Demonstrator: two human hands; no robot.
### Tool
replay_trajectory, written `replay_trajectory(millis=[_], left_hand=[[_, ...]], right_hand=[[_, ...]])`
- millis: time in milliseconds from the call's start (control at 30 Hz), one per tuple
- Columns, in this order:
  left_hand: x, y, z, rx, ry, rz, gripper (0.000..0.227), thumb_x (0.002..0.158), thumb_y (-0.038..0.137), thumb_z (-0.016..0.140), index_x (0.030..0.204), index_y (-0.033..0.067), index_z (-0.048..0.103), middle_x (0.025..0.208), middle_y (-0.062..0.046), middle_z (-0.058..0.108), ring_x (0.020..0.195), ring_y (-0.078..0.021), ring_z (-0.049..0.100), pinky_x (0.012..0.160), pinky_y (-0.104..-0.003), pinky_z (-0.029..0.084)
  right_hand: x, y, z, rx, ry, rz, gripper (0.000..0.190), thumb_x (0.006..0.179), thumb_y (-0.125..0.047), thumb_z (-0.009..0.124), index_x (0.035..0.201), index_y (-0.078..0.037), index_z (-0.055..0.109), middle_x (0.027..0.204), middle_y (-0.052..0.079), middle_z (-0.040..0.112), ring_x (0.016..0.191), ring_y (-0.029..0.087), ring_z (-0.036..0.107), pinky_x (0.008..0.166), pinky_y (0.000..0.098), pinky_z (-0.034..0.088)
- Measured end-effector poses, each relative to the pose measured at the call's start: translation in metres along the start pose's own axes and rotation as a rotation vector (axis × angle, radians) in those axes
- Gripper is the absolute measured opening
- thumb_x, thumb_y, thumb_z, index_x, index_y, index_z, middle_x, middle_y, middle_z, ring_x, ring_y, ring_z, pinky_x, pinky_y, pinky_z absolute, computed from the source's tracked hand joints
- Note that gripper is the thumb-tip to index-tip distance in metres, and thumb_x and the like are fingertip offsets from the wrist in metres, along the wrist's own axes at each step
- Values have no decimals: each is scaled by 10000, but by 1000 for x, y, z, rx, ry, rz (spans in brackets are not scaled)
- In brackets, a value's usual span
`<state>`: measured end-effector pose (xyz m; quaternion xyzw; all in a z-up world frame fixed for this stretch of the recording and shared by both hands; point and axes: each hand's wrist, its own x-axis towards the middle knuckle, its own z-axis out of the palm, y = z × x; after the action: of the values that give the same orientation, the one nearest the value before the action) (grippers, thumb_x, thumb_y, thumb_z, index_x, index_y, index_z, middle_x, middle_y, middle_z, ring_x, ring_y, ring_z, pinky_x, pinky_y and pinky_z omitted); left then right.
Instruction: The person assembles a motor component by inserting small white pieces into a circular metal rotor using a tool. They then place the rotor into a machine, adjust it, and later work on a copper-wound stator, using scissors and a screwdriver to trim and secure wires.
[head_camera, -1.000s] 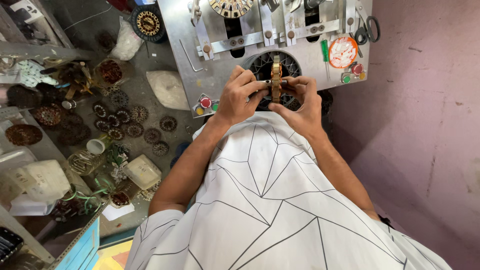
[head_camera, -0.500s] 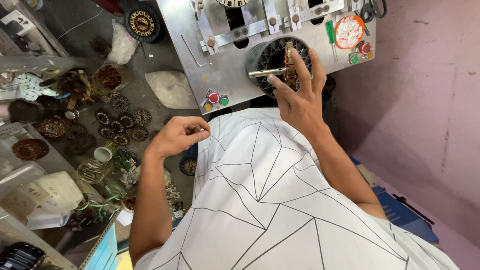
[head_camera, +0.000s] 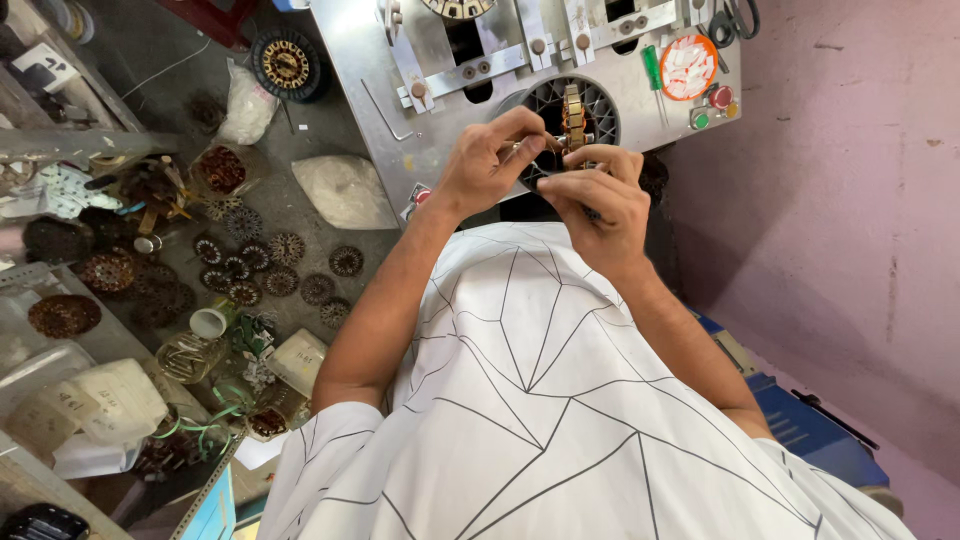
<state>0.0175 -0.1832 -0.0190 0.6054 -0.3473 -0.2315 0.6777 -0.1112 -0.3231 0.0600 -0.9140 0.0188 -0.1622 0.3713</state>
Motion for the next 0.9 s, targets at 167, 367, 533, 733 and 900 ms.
replay_trajectory(millis=[167, 367, 533, 733, 900], left_hand=[[-5, 5, 9, 403, 120, 123, 95, 1072, 223, 612, 1109, 141, 644, 919, -81, 735, 794, -290, 712, 662, -377, 524], [-12, -18, 27, 55, 194, -159, 48, 1063, 153, 623, 1072, 109, 642, 955, -16, 810, 599, -69, 540, 534, -266, 425], [-16, -39, 32, -491, 290, -260, 10, 1066, 125, 591, 1063, 115, 591, 1088, -50, 798, 579, -4, 375, 499, -224, 272], [-9, -5, 22, -355, 403, -144, 22, 1065, 98, 676, 1065, 83, 693, 846, 13, 632, 603, -16, 374, 542, -226, 272], [13, 51, 30, 320, 372, 32, 46, 1005, 124, 736, 1027, 84, 740, 863, -15, 662, 648, -102, 501, 570, -284, 384]], right_hand=[[1, 22, 0, 598, 70, 299, 75, 1047, 8, 686, 1119, 0, 704, 1071, 89, 744, 1012, 167, 716, 933, 290, 566], [2, 73, -3, 849, 144, 418, 89, 1080, -24, 667, 1156, 18, 649, 1001, 68, 709, 925, 139, 696, 881, 271, 565], [3, 105, 4, 604, 39, 366, 54, 1087, -18, 667, 1125, 12, 643, 930, 18, 630, 832, 93, 604, 781, 228, 499], [2, 123, 3, 776, 47, 315, 156, 1068, -4, 669, 1172, -35, 557, 989, 15, 640, 881, 116, 628, 822, 255, 509], [4, 135, -19, 1242, 59, 226, 291, 1029, 87, 705, 1094, -127, 519, 1015, 30, 536, 916, 159, 646, 828, 292, 543]])
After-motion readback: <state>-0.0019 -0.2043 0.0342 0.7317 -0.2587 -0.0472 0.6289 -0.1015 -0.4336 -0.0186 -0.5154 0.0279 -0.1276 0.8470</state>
